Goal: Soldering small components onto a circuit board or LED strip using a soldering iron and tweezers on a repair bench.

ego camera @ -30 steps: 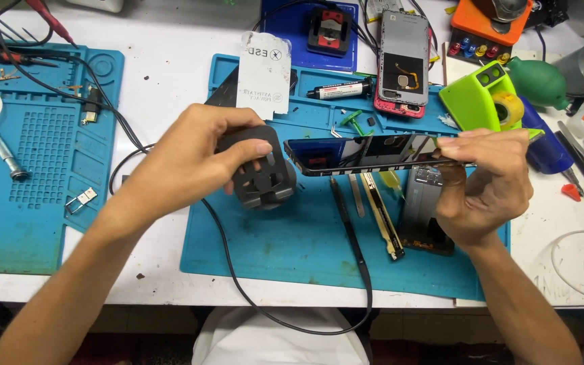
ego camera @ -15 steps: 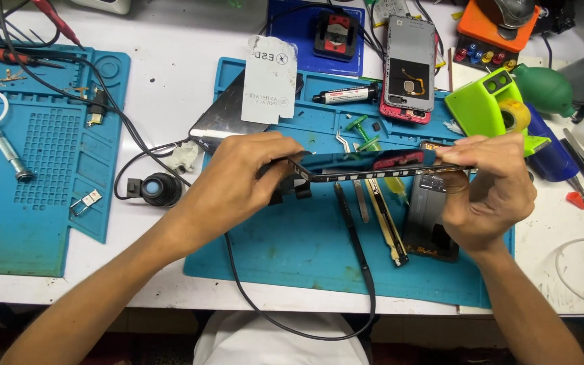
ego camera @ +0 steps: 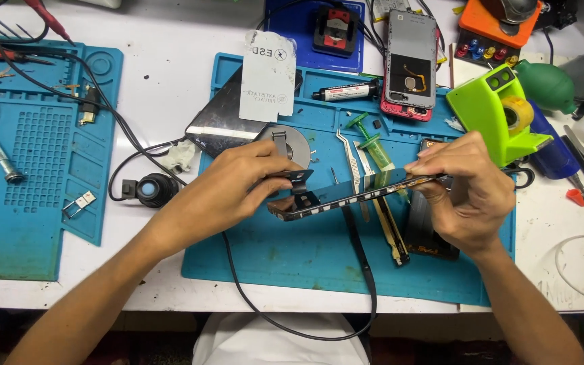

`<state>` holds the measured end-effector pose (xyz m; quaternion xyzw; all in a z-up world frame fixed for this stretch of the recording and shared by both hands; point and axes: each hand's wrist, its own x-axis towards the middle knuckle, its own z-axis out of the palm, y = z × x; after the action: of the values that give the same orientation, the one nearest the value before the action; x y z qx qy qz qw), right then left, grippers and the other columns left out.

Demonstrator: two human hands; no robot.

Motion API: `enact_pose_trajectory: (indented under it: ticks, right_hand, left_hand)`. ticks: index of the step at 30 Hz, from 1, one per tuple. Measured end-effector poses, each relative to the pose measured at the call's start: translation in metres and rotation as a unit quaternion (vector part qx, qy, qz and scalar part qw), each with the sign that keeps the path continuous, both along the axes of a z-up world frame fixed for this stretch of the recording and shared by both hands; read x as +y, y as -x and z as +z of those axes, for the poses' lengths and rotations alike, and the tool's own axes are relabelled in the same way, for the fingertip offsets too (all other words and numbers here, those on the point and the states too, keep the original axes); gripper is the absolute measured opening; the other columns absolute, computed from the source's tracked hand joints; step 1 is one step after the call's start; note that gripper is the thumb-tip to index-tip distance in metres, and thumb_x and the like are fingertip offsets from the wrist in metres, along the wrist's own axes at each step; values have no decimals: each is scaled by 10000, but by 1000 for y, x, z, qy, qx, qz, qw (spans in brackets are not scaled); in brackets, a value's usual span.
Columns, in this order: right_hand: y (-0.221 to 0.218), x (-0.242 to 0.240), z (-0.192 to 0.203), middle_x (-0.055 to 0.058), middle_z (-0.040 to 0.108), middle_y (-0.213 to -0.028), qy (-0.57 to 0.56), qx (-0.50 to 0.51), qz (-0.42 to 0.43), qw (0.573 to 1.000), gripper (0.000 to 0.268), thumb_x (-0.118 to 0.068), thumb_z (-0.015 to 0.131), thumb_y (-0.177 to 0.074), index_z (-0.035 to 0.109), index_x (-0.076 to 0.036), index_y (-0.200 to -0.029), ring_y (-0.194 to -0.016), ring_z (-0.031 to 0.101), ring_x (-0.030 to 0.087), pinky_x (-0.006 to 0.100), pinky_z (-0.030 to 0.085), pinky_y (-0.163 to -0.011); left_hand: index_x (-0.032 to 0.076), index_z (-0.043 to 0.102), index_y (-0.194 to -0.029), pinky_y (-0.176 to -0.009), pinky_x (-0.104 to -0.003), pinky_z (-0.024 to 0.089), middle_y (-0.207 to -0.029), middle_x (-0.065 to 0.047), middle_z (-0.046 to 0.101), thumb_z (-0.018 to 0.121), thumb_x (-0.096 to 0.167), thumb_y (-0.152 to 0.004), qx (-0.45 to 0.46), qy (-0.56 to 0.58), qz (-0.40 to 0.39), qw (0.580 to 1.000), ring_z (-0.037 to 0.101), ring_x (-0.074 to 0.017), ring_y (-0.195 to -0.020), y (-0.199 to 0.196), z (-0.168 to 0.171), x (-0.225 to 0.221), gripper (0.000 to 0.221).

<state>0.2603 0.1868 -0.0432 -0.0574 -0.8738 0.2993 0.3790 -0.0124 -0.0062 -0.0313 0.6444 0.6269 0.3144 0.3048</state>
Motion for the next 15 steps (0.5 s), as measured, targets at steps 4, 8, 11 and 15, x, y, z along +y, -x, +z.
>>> enact_pose_trajectory:
  ticks: [4, 8, 11, 15]
  right_hand:
    - [0, 0, 1, 134, 719, -976, 8, -10, -14, 1000, 152, -144, 652, -1011, 619, -1, -1054, -949, 660, 277, 369, 587, -908]
    - [-2, 2, -4, 149, 690, -994, 47, 9, -8, 999, 170, -121, 658, -1012, 586, 8, -1096, -978, 645, 266, 355, 603, -922]
    - [-4, 4, -5, 156, 683, -1005, 48, 14, -9, 999, 167, -102, 663, -1010, 590, 16, -1103, -987, 644, 272, 360, 607, -930]
    - [-4, 1, -1, 167, 698, -1009, 37, 5, -3, 999, 165, -86, 669, -1005, 588, 19, -1103, -986, 647, 286, 371, 603, -937]
  left_hand:
    - [49, 773, -1134, -704, -304, 497, -921, -45, 750, 634, 128, -978, -53, -5, 51, 997, 687, -171, -818, -1, 16, -3, 224]
    - [52, 775, -974, -698, -282, 555, -830, -37, 771, 662, 66, -945, -58, 10, 102, 993, 709, -154, -764, -4, 13, 1, 118]
    - [55, 631, -716, -628, -270, 466, -630, 2, 547, 664, 51, -975, -55, 26, 120, 991, 475, -127, -624, -4, 8, 4, 261]
    - [75, 613, -660, -614, -276, 395, -579, 28, 480, 711, 104, -977, -65, 79, 169, 980, 364, -120, -601, -5, 6, 10, 333]
